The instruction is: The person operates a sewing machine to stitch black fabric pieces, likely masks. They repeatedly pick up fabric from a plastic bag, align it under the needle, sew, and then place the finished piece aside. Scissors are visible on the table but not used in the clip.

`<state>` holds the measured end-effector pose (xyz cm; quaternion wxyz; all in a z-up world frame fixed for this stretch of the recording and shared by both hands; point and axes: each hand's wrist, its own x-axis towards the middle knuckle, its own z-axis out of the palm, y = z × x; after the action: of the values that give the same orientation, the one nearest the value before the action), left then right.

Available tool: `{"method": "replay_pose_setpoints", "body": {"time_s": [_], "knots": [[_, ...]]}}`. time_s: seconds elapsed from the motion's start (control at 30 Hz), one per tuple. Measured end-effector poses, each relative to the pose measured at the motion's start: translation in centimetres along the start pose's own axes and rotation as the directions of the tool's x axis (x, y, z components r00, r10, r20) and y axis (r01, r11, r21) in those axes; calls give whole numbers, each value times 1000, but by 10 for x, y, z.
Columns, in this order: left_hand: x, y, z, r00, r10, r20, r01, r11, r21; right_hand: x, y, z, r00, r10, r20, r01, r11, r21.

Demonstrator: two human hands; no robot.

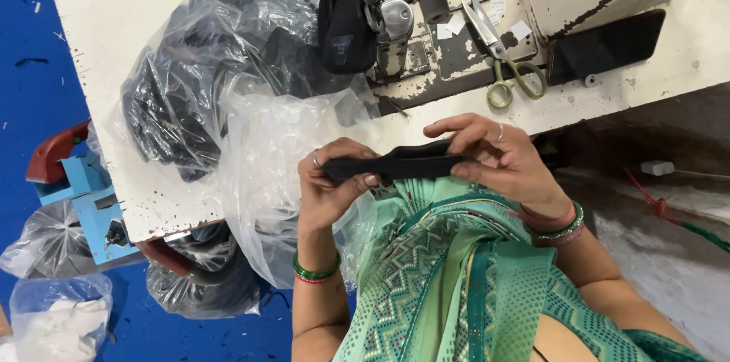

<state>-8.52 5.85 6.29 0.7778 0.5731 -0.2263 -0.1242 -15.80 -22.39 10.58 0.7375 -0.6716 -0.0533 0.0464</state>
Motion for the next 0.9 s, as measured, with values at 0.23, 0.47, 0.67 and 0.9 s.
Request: {"method": "replay_pose_setpoints", "body": {"time_s": [0.23, 0.47, 0.67, 0.9], "knots": [[5, 4, 10, 1000, -7, 4, 7, 998, 58, -9, 6, 1, 986, -168, -13, 163, 970, -179], [19, -11, 16, 997, 32, -74, -24, 994, 103, -15, 18, -2, 990, -82, -119, 55, 975, -214], [52, -45, 39, 965, -110, -240, 126, 991, 54, -14, 36, -20, 969, 43, -242, -86, 981, -173], [52, -58, 25, 982, 21, -187, -17, 1000, 23, -13, 59, -36, 962, 36, -269, -78, 986, -147]]}}
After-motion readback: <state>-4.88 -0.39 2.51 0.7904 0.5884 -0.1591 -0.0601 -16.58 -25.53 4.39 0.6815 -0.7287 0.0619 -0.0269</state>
